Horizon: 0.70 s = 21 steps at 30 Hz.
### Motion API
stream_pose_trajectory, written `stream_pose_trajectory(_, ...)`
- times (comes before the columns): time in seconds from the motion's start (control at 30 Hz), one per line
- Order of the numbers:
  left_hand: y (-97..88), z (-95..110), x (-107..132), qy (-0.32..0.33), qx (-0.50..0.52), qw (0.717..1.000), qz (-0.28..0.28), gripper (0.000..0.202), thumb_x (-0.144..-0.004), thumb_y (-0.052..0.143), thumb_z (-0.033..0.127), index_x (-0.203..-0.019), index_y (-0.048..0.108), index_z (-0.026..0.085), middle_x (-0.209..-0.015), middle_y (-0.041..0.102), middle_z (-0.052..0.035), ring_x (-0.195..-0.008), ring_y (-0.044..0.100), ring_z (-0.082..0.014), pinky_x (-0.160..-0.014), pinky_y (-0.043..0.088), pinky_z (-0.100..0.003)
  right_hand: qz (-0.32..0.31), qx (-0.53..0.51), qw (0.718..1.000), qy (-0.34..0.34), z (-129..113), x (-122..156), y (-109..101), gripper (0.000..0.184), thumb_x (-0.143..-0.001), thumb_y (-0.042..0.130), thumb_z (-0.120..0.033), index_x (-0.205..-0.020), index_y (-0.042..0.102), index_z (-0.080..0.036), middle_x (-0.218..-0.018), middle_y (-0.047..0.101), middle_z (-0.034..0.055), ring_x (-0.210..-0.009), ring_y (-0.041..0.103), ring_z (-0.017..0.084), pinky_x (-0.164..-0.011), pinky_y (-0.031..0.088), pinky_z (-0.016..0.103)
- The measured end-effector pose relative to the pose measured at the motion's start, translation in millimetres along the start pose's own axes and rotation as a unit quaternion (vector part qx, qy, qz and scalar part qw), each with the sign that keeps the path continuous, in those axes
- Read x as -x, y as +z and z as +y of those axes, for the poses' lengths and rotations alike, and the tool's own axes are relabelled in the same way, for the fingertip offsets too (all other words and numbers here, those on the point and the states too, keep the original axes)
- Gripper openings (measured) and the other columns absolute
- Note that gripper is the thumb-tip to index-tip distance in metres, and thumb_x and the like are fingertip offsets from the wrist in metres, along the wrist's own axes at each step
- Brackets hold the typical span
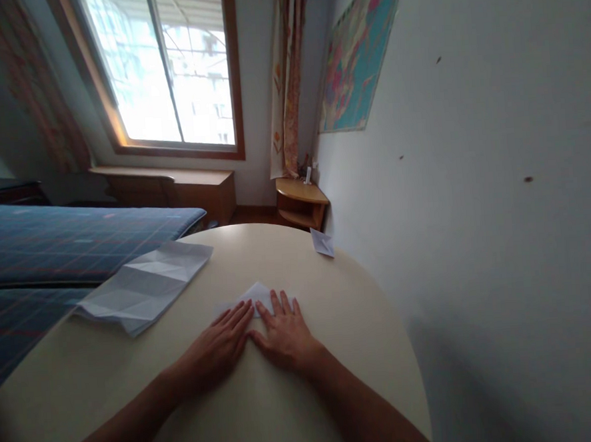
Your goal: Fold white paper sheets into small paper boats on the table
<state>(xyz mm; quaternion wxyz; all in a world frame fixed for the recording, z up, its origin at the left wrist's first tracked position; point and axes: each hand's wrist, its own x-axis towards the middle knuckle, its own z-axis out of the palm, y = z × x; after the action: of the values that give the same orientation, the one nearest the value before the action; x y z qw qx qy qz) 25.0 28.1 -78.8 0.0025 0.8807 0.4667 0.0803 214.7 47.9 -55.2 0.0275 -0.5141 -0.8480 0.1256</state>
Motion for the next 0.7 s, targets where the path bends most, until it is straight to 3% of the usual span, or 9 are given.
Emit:
stream_pose_trajectory(0.13,5.6,-5,-2,-0.006,0.012,1.0,0.003,0.055,-0.098,0.03,0.028,-0.152,0.027,0.015,-0.158,0.027,-0.0102,-0.146,0.021,-0.0223,-0.118,0.024,-0.041,0.017,0.016,1.0,-0.006,-2,-2,10,0.064,-0.097,0.034,-0.049,-0.153,0.025,-0.019,-0.161,0.011,0.0119,-0.147,0.001,0.035,-0.116,0.006,0.058)
stream_pose_trajectory(0.27,7.6,-8,-4,-0.014,0.015,1.0,-0.016,0.056,-0.097,0.03,0.027,-0.152,0.024,0.016,-0.159,0.023,-0.0095,-0.147,0.018,-0.0227,-0.118,0.023,-0.043,0.025,0.02,0.998,-0.054,-6,-2,15,0.063,-0.098,0.03,-0.039,-0.152,0.025,-0.006,-0.16,0.014,0.0154,-0.148,0.007,0.029,-0.119,0.007,0.051)
stream_pose_trajectory(0.5,3.2,-11,-3,-0.035,0.009,0.999,-0.02,0.06,-0.1,0.026,0.038,-0.149,0.029,0.004,-0.157,0.025,-0.0199,-0.147,0.019,-0.0274,-0.117,0.025,-0.044,-0.009,0.01,1.0,-0.011,1,2,2,0.075,-0.098,0.029,-0.051,-0.151,0.021,0.001,-0.158,0.011,0.0206,-0.148,0.008,0.031,-0.119,0.011,0.049)
stream_pose_trajectory(0.6,3.8,-12,-3,-0.04,0.018,0.999,-0.011,0.059,-0.1,0.026,0.042,-0.149,0.03,0.009,-0.157,0.026,-0.0188,-0.147,0.02,-0.0283,-0.116,0.025,-0.047,-0.015,0.011,0.999,0.026,6,7,-3,0.079,-0.097,0.029,-0.054,-0.151,0.02,0.002,-0.158,0.012,0.0217,-0.148,0.01,0.033,-0.118,0.014,0.051)
stream_pose_trajectory(0.7,6.4,-16,-3,-0.051,0.014,0.999,-0.005,0.058,-0.1,0.026,0.046,-0.149,0.033,0.015,-0.157,0.026,-0.0172,-0.146,0.02,-0.0305,-0.115,0.025,-0.049,0.004,0.018,0.999,0.027,7,9,-9,0.074,-0.097,0.033,-0.053,-0.15,0.029,-0.001,-0.157,0.022,0.0215,-0.146,0.019,0.034,-0.117,0.019,0.051)
